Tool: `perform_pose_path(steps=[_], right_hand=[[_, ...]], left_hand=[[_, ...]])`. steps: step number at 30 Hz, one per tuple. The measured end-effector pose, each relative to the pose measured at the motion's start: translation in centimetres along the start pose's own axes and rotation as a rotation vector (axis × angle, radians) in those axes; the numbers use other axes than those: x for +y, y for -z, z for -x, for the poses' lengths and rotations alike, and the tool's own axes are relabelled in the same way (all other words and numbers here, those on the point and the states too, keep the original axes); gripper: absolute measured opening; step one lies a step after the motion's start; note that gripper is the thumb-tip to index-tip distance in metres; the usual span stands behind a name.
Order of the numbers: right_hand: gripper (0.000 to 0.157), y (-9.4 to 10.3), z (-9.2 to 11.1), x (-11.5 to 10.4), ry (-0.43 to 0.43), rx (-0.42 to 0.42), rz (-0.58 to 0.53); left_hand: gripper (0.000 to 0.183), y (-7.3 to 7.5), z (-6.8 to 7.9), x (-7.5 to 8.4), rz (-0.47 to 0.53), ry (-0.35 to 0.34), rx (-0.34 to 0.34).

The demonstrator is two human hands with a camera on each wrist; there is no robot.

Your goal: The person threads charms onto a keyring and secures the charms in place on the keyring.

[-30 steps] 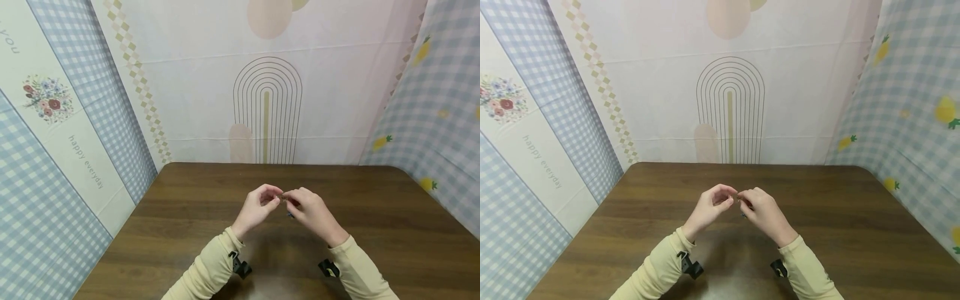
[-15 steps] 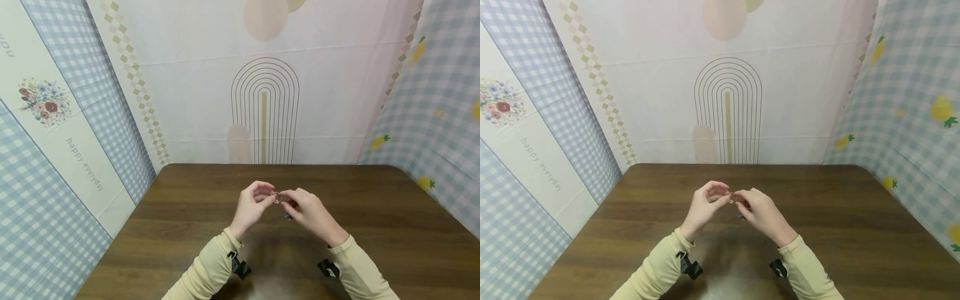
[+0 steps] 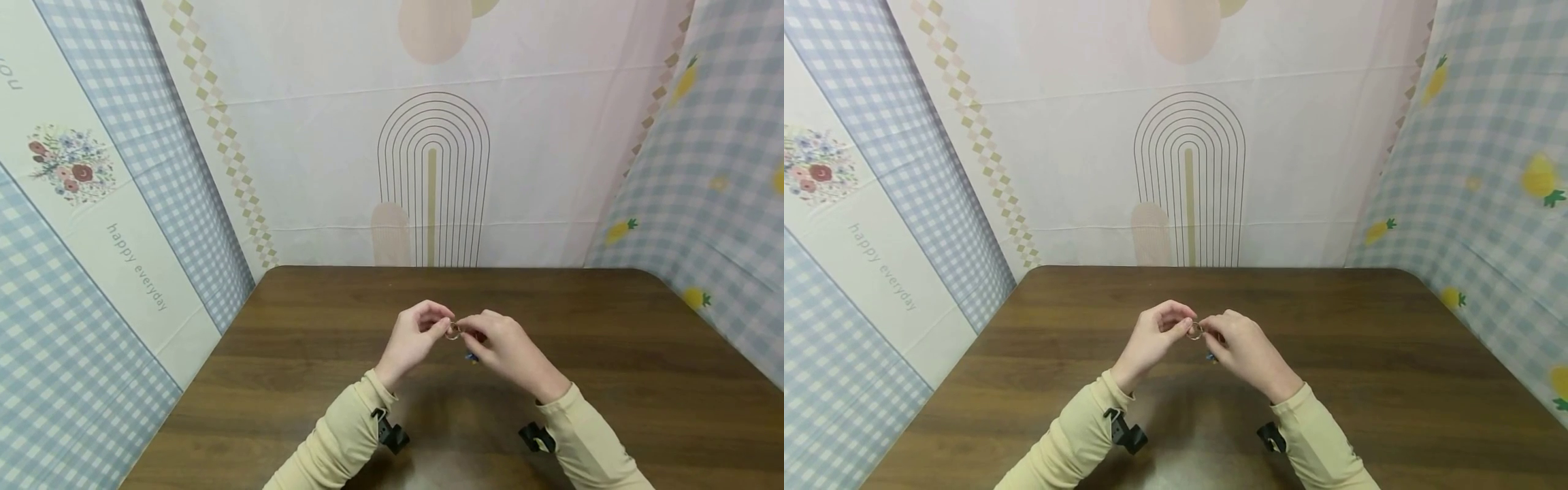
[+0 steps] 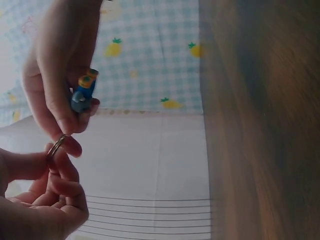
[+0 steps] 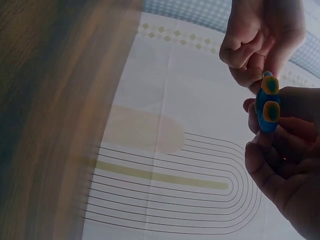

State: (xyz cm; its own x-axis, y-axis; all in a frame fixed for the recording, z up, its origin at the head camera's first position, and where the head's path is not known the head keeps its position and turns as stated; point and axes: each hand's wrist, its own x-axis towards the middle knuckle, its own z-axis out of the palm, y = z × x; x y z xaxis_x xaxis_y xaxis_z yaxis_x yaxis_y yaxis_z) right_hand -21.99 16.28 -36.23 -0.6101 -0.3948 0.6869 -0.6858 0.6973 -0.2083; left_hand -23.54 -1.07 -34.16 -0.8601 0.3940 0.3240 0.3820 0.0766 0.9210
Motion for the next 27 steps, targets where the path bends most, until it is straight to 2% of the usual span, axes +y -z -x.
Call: perform_pose_path(steps=[5,8,15,22,27], right_hand=[[0.020,0.2,-0.1,0.6,-0.051,-0.028,-0.013],[0.020,0.4,-0.3,0.9,-0.064,-0.045,-0.009],[0.016,0.4,-0.5,1.7,-0.046,-0.084,0.021],[0.009,0.5,-0.7,2.5,-0.013,-0.072,0.032],[0.008,0.6,-0.8,3.1,-0.043,-0.039,0.023]], left_hand=[[0.024,-0.1,-0.5,-0.1,0.069,0.052,-0.018],[0.026,-0.2,-0.7,-0.1,0.059,0.057,-0.007],[0.018,-0.7,-1.3,-0.5,0.002,0.046,0.001],[0.017,-1.0,-1.9,-0.6,0.000,0.044,-0.019],[0.019,-1.1,-2.2,-0.5,0.038,0.093,-0.010]])
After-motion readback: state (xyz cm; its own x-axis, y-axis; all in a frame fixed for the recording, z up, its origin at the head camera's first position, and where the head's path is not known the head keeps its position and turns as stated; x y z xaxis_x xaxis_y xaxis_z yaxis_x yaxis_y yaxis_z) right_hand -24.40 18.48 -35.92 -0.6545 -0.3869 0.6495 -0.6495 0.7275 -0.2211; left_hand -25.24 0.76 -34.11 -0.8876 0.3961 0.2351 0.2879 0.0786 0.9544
